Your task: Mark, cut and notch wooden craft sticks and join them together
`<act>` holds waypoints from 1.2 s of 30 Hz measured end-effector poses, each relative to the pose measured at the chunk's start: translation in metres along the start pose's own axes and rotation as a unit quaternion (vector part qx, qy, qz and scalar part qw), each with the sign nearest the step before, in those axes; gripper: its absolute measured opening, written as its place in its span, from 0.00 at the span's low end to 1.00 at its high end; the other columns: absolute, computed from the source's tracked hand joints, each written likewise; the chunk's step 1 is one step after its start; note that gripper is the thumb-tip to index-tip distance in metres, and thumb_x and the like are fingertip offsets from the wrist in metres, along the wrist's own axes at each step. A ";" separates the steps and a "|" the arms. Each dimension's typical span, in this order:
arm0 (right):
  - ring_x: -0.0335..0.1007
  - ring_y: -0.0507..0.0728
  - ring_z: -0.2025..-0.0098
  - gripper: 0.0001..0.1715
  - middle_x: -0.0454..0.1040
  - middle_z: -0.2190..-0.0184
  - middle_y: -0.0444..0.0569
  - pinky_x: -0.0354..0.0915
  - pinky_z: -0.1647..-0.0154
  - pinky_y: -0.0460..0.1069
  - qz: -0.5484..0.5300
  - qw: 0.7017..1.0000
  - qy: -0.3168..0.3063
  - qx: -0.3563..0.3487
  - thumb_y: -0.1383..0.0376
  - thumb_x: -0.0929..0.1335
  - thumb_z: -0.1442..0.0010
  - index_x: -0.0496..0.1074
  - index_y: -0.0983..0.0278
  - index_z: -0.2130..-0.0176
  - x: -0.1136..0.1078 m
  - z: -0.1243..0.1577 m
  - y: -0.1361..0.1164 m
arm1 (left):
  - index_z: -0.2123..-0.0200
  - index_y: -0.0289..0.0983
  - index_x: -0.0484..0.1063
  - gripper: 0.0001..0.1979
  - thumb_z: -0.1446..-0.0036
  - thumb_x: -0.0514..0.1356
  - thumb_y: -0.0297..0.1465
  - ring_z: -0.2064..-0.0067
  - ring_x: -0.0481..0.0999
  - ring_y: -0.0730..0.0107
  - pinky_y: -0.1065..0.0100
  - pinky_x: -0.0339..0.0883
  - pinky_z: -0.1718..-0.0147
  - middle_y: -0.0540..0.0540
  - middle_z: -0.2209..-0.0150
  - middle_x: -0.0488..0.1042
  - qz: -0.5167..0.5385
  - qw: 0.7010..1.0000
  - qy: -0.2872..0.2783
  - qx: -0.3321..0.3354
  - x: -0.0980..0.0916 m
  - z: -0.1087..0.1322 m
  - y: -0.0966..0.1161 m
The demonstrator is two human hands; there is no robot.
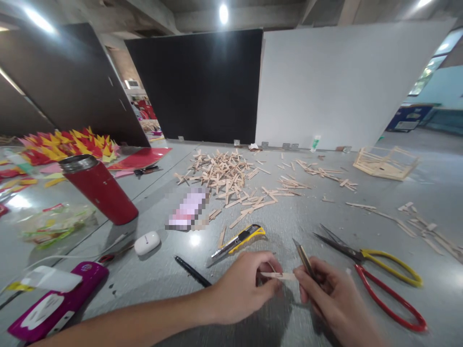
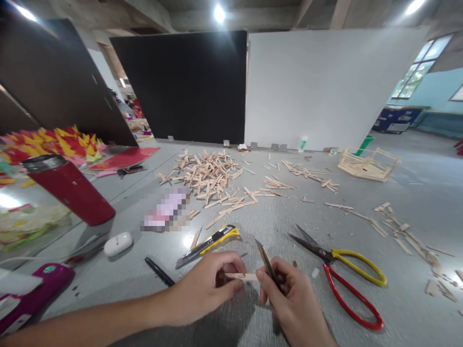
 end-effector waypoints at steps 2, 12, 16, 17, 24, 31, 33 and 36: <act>0.52 0.49 0.80 0.34 0.60 0.81 0.38 0.47 0.80 0.45 -0.018 0.999 -0.014 0.025 0.38 0.70 0.37 0.68 0.62 0.75 0.001 0.000 -0.001 | 0.62 0.36 0.76 0.02 0.38 0.63 0.24 0.72 0.71 0.74 0.75 0.64 0.72 0.54 0.73 0.74 -0.014 1.000 0.013 0.012 0.001 0.000 -0.001; 0.51 0.47 0.82 0.28 0.65 0.80 0.38 0.46 0.82 0.43 -0.183 0.972 0.005 0.148 0.42 0.77 0.44 0.74 0.62 0.70 0.009 0.005 0.011 | 0.48 0.32 0.74 0.13 0.24 0.51 0.25 0.62 0.82 0.63 0.64 0.76 0.61 0.42 0.56 0.83 -0.371 0.850 0.092 0.362 -0.002 0.010 -0.013; 0.50 0.45 0.84 0.27 0.67 0.80 0.38 0.44 0.84 0.43 -0.185 0.973 0.014 0.135 0.43 0.77 0.42 0.74 0.62 0.71 0.009 0.008 0.016 | 0.49 0.28 0.75 0.17 0.23 0.46 0.24 0.60 0.83 0.63 0.63 0.78 0.60 0.39 0.57 0.83 -0.441 0.794 0.103 0.406 -0.005 0.013 -0.008; 0.50 0.45 0.85 0.27 0.66 0.81 0.37 0.43 0.84 0.43 -0.189 0.973 0.015 0.131 0.44 0.77 0.41 0.73 0.62 0.71 0.009 0.008 0.017 | 0.50 0.29 0.75 0.17 0.23 0.46 0.24 0.59 0.83 0.63 0.63 0.79 0.59 0.38 0.57 0.83 -0.455 0.781 0.110 0.414 -0.005 0.013 -0.008; 0.50 0.43 0.86 0.30 0.66 0.82 0.36 0.43 0.85 0.42 -0.200 0.971 0.003 0.129 0.41 0.77 0.44 0.72 0.63 0.71 0.012 0.005 0.013 | 0.54 0.31 0.77 0.14 0.25 0.50 0.24 0.59 0.81 0.61 0.61 0.77 0.58 0.37 0.58 0.81 -0.544 0.728 0.098 0.406 0.000 0.013 -0.016; 0.52 0.45 0.84 0.30 0.68 0.81 0.39 0.48 0.85 0.42 -0.214 0.968 -0.027 0.128 0.40 0.78 0.46 0.75 0.63 0.71 0.010 0.004 0.007 | 0.56 0.29 0.75 0.11 0.28 0.52 0.22 0.63 0.77 0.60 0.58 0.73 0.57 0.41 0.64 0.78 -0.561 0.721 0.064 0.402 0.001 0.011 -0.007; 0.56 0.47 0.81 0.30 0.70 0.79 0.41 0.53 0.83 0.42 -0.212 0.969 -0.019 0.129 0.40 0.79 0.48 0.76 0.63 0.71 0.009 0.004 0.006 | 0.56 0.28 0.74 0.09 0.28 0.54 0.22 0.63 0.77 0.60 0.57 0.71 0.56 0.43 0.65 0.77 -0.556 0.725 0.065 0.401 0.001 0.010 -0.004; 0.58 0.48 0.79 0.30 0.70 0.78 0.41 0.56 0.81 0.42 -0.206 0.969 -0.011 0.138 0.40 0.80 0.50 0.77 0.63 0.72 0.009 0.002 0.007 | 0.57 0.30 0.74 0.06 0.29 0.56 0.24 0.64 0.76 0.61 0.58 0.69 0.55 0.44 0.64 0.76 -0.557 0.733 0.053 0.387 0.000 0.009 -0.003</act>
Point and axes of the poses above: each hand's wrist, its own z-axis away from the middle knuckle, its own x-axis out of the palm, y = z × x, the point moved 1 cm from there along -z, towards the middle knuckle
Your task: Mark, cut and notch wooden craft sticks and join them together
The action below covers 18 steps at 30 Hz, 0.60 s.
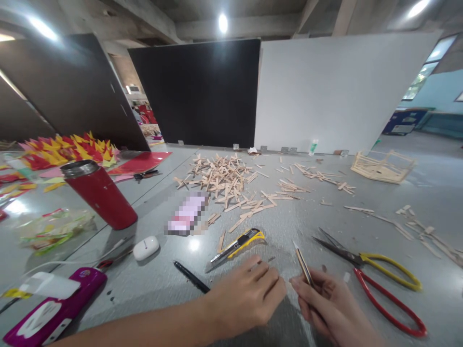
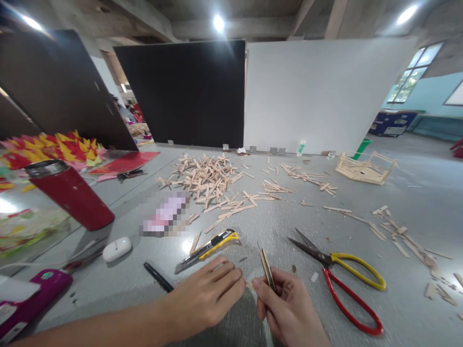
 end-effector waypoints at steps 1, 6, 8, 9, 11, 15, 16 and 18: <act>0.58 0.48 0.79 0.30 0.69 0.78 0.41 0.57 0.81 0.42 -0.001 1.000 0.001 0.003 0.41 0.81 0.51 0.77 0.63 0.72 0.000 -0.001 0.001 | 0.57 0.30 0.74 0.06 0.29 0.57 0.24 0.64 0.76 0.61 0.58 0.69 0.55 0.44 0.64 0.76 0.003 1.000 -0.006 -0.003 0.000 0.000 0.000; 0.59 0.47 0.78 0.32 0.71 0.76 0.41 0.58 0.78 0.41 -0.017 1.000 0.010 0.013 0.39 0.81 0.54 0.76 0.63 0.71 -0.001 -0.002 0.006 | 0.54 0.32 0.73 0.07 0.27 0.55 0.25 0.59 0.76 0.59 0.56 0.68 0.50 0.44 0.62 0.77 -0.015 1.000 -0.016 -0.005 0.003 0.001 0.001; 0.57 0.47 0.79 0.31 0.70 0.77 0.41 0.55 0.79 0.41 -0.015 1.000 0.000 0.006 0.40 0.80 0.50 0.76 0.63 0.70 -0.002 -0.001 0.002 | 0.54 0.32 0.73 0.07 0.28 0.54 0.24 0.58 0.77 0.57 0.55 0.69 0.49 0.42 0.61 0.78 0.030 0.999 -0.032 -0.021 0.006 0.002 0.002; 0.55 0.46 0.80 0.30 0.69 0.79 0.40 0.52 0.80 0.42 -0.006 1.000 -0.007 0.000 0.41 0.80 0.48 0.75 0.63 0.70 -0.002 0.000 -0.002 | 0.54 0.32 0.72 0.06 0.28 0.55 0.23 0.58 0.77 0.57 0.56 0.69 0.50 0.42 0.60 0.79 0.082 0.994 -0.043 -0.051 0.007 0.003 0.001; 0.51 0.45 0.82 0.30 0.66 0.81 0.38 0.47 0.82 0.42 0.028 0.999 -0.010 -0.018 0.41 0.78 0.45 0.74 0.64 0.72 -0.002 0.001 -0.010 | 0.50 0.33 0.70 0.08 0.28 0.54 0.23 0.59 0.78 0.60 0.61 0.70 0.55 0.42 0.60 0.79 0.198 0.969 -0.059 -0.138 0.008 0.003 0.000; 0.47 0.44 0.84 0.34 0.62 0.83 0.37 0.43 0.83 0.43 0.086 0.991 0.041 -0.092 0.38 0.76 0.44 0.69 0.63 0.76 -0.003 0.001 -0.021 | 0.57 0.37 0.72 0.11 0.26 0.50 0.25 0.66 0.74 0.69 0.70 0.64 0.65 0.49 0.67 0.76 0.464 0.827 -0.101 -0.302 0.001 -0.001 -0.003; 0.48 0.45 0.84 0.34 0.62 0.83 0.37 0.44 0.83 0.43 0.090 0.988 0.062 -0.109 0.39 0.76 0.43 0.68 0.63 0.75 -0.003 0.001 -0.021 | 0.61 0.38 0.71 0.11 0.26 0.51 0.26 0.67 0.73 0.70 0.70 0.63 0.66 0.50 0.68 0.74 0.523 0.781 -0.112 -0.321 -0.002 -0.002 -0.003; 0.49 0.46 0.83 0.32 0.63 0.82 0.37 0.46 0.82 0.43 0.098 0.982 0.092 -0.129 0.39 0.75 0.42 0.69 0.62 0.74 -0.003 0.001 -0.019 | 0.64 0.38 0.70 0.11 0.27 0.52 0.30 0.69 0.69 0.70 0.70 0.60 0.69 0.51 0.70 0.70 0.590 0.722 -0.123 -0.340 -0.005 -0.005 -0.001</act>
Point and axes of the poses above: each hand's wrist, its own z-axis away from the middle knuckle, its own x-axis out of the palm, y = z × x, the point moved 1 cm from there along -z, towards the middle knuckle
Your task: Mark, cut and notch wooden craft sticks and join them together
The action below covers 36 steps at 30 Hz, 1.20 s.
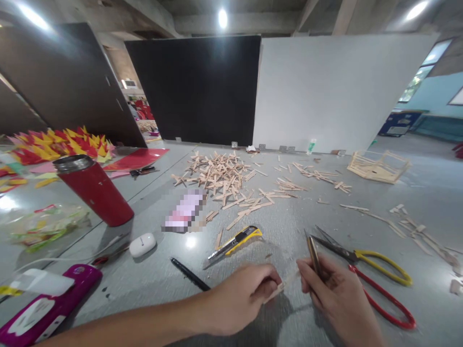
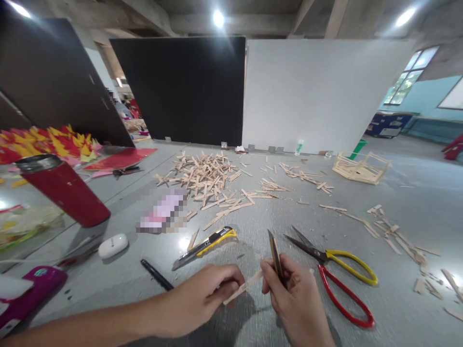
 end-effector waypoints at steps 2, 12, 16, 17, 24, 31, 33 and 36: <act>0.51 0.47 0.82 0.29 0.65 0.80 0.38 0.48 0.82 0.44 0.013 1.000 0.014 -0.011 0.41 0.75 0.40 0.72 0.63 0.70 0.000 0.002 0.002 | 0.61 0.38 0.68 0.09 0.27 0.52 0.34 0.73 0.66 0.72 0.72 0.59 0.73 0.54 0.73 0.66 0.047 0.999 -0.006 -0.017 0.002 0.000 0.001; 0.60 0.48 0.84 0.22 0.74 0.76 0.41 0.58 0.84 0.43 0.196 0.947 -0.021 -0.255 0.61 0.66 0.27 0.80 0.60 0.39 -0.007 0.012 0.013 | 0.58 0.44 0.57 0.15 0.24 0.43 0.47 0.78 0.53 0.75 0.75 0.55 0.83 0.58 0.71 0.55 0.183 0.979 0.071 -0.059 0.006 -0.004 -0.013; 0.65 0.49 0.84 0.23 0.78 0.77 0.43 0.65 0.83 0.43 0.259 0.908 -0.053 -0.326 0.66 0.66 0.29 0.80 0.66 0.40 -0.008 0.010 0.007 | 0.59 0.42 0.57 0.16 0.22 0.43 0.46 0.76 0.59 0.74 0.71 0.58 0.77 0.57 0.72 0.58 0.095 0.989 0.110 -0.001 0.003 -0.001 -0.010; 0.67 0.50 0.84 0.22 0.78 0.77 0.43 0.67 0.82 0.43 0.260 0.907 -0.048 -0.327 0.66 0.66 0.28 0.80 0.66 0.40 -0.008 0.009 0.005 | 0.60 0.42 0.57 0.16 0.22 0.43 0.46 0.75 0.59 0.73 0.70 0.58 0.75 0.56 0.72 0.59 0.079 0.990 0.113 0.007 0.003 0.000 -0.009; 0.80 0.52 0.79 0.19 0.87 0.70 0.48 0.75 0.74 0.42 0.251 0.902 -0.042 -0.349 0.67 0.69 0.30 0.83 0.67 0.44 -0.003 0.008 -0.003 | 0.59 0.41 0.61 0.14 0.22 0.48 0.42 0.73 0.62 0.72 0.68 0.58 0.72 0.53 0.69 0.67 0.052 0.992 0.107 0.037 0.003 -0.001 -0.013; 0.80 0.53 0.77 0.21 0.85 0.72 0.48 0.75 0.71 0.44 0.277 0.896 -0.058 -0.342 0.66 0.66 0.28 0.80 0.68 0.41 -0.006 0.007 0.006 | 0.61 0.40 0.67 0.10 0.26 0.53 0.36 0.72 0.68 0.69 0.68 0.60 0.70 0.50 0.70 0.73 0.013 0.989 0.148 0.020 0.004 -0.003 -0.013; 0.80 0.53 0.76 0.21 0.86 0.70 0.49 0.75 0.70 0.44 0.289 0.893 -0.065 -0.339 0.66 0.66 0.27 0.80 0.68 0.41 -0.007 0.007 0.008 | 0.64 0.40 0.68 0.11 0.27 0.52 0.34 0.73 0.67 0.69 0.69 0.60 0.72 0.50 0.71 0.72 -0.003 0.989 0.147 0.010 0.004 -0.002 -0.013; 0.80 0.54 0.75 0.21 0.86 0.69 0.50 0.75 0.70 0.44 0.303 0.888 -0.073 -0.338 0.67 0.66 0.28 0.80 0.69 0.41 -0.006 0.006 0.008 | 0.66 0.39 0.68 0.12 0.28 0.53 0.34 0.75 0.66 0.70 0.69 0.59 0.74 0.51 0.74 0.70 -0.012 0.989 0.145 0.004 0.004 -0.002 -0.013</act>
Point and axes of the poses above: each hand's wrist, its own z-axis away from the middle knuckle, its own x-axis out of the palm, y = z × x, the point moved 1 cm from there along -z, towards the middle knuckle
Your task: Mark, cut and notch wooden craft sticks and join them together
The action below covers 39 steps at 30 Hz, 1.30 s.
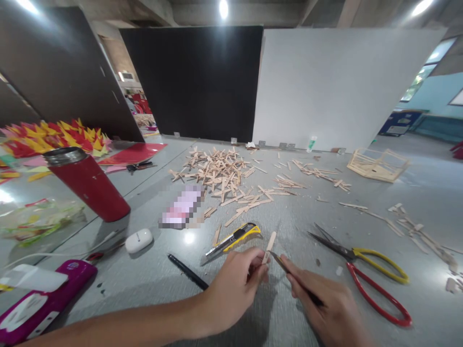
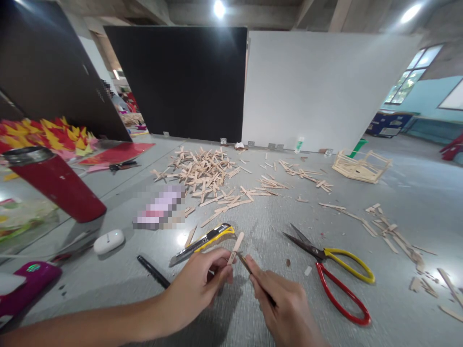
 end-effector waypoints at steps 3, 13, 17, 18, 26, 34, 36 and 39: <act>0.80 0.53 0.75 0.21 0.87 0.67 0.50 0.76 0.70 0.43 -0.006 1.000 0.007 -0.001 0.68 0.66 0.28 0.81 0.69 0.41 0.000 -0.002 -0.002 | 0.65 0.39 0.69 0.13 0.27 0.52 0.36 0.78 0.65 0.72 0.71 0.58 0.77 0.50 0.73 0.71 0.015 1.000 -0.004 -0.014 0.001 0.000 -0.002; 0.85 0.52 0.70 0.20 0.89 0.63 0.51 0.76 0.65 0.39 -0.035 0.999 0.021 -0.033 0.67 0.66 0.28 0.81 0.69 0.43 0.003 0.001 0.004 | 0.66 0.39 0.68 0.12 0.29 0.54 0.36 0.80 0.65 0.72 0.71 0.57 0.78 0.54 0.76 0.67 0.048 0.999 0.015 -0.016 0.010 -0.001 -0.008; 0.88 0.55 0.60 0.20 0.88 0.55 0.52 0.77 0.58 0.39 -0.032 0.999 0.021 -0.022 0.69 0.67 0.29 0.82 0.66 0.43 0.005 0.001 0.007 | 0.67 0.39 0.69 0.13 0.28 0.54 0.36 0.75 0.67 0.70 0.69 0.59 0.72 0.52 0.76 0.68 0.045 0.999 0.030 -0.002 0.011 -0.002 -0.009; 0.88 0.56 0.59 0.20 0.88 0.54 0.52 0.77 0.57 0.40 -0.031 0.999 0.022 -0.019 0.69 0.67 0.29 0.82 0.66 0.44 0.005 0.001 0.007 | 0.67 0.39 0.69 0.13 0.28 0.54 0.36 0.74 0.67 0.70 0.69 0.59 0.71 0.52 0.76 0.68 0.044 0.999 0.030 -0.003 0.011 -0.002 -0.009; 0.78 0.51 0.80 0.20 0.87 0.72 0.48 0.76 0.71 0.41 -0.004 0.999 0.036 -0.012 0.67 0.66 0.27 0.81 0.69 0.42 0.014 0.010 0.008 | 0.66 0.39 0.68 0.14 0.28 0.53 0.37 0.75 0.66 0.68 0.67 0.56 0.72 0.51 0.76 0.69 0.027 0.999 0.023 0.000 0.013 0.000 -0.016; 0.89 0.56 0.62 0.19 0.88 0.55 0.51 0.79 0.59 0.42 -0.017 0.999 0.026 0.017 0.69 0.67 0.29 0.83 0.64 0.44 0.014 0.008 0.012 | 0.65 0.38 0.68 0.15 0.27 0.52 0.39 0.73 0.67 0.67 0.66 0.56 0.71 0.48 0.74 0.72 0.013 1.000 0.016 0.014 0.013 0.001 -0.020; 0.89 0.57 0.59 0.19 0.88 0.54 0.50 0.79 0.57 0.42 -0.025 0.999 0.029 0.017 0.69 0.67 0.30 0.83 0.64 0.45 0.013 0.006 0.011 | 0.63 0.38 0.69 0.15 0.27 0.52 0.39 0.74 0.67 0.67 0.66 0.56 0.71 0.48 0.74 0.72 0.013 1.000 0.016 0.016 0.013 0.002 -0.019; 0.88 0.57 0.57 0.19 0.88 0.54 0.49 0.79 0.55 0.42 -0.030 0.999 0.031 0.015 0.69 0.67 0.30 0.83 0.63 0.45 0.011 0.005 0.008 | 0.59 0.36 0.71 0.14 0.27 0.52 0.39 0.73 0.68 0.67 0.67 0.57 0.71 0.49 0.73 0.72 0.016 1.000 0.018 0.018 0.012 0.004 -0.017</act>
Point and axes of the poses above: each hand's wrist, its own z-axis away from the middle knuckle, its own x-axis out of the palm, y = z × x, the point moved 1 cm from there along -z, towards the middle knuckle
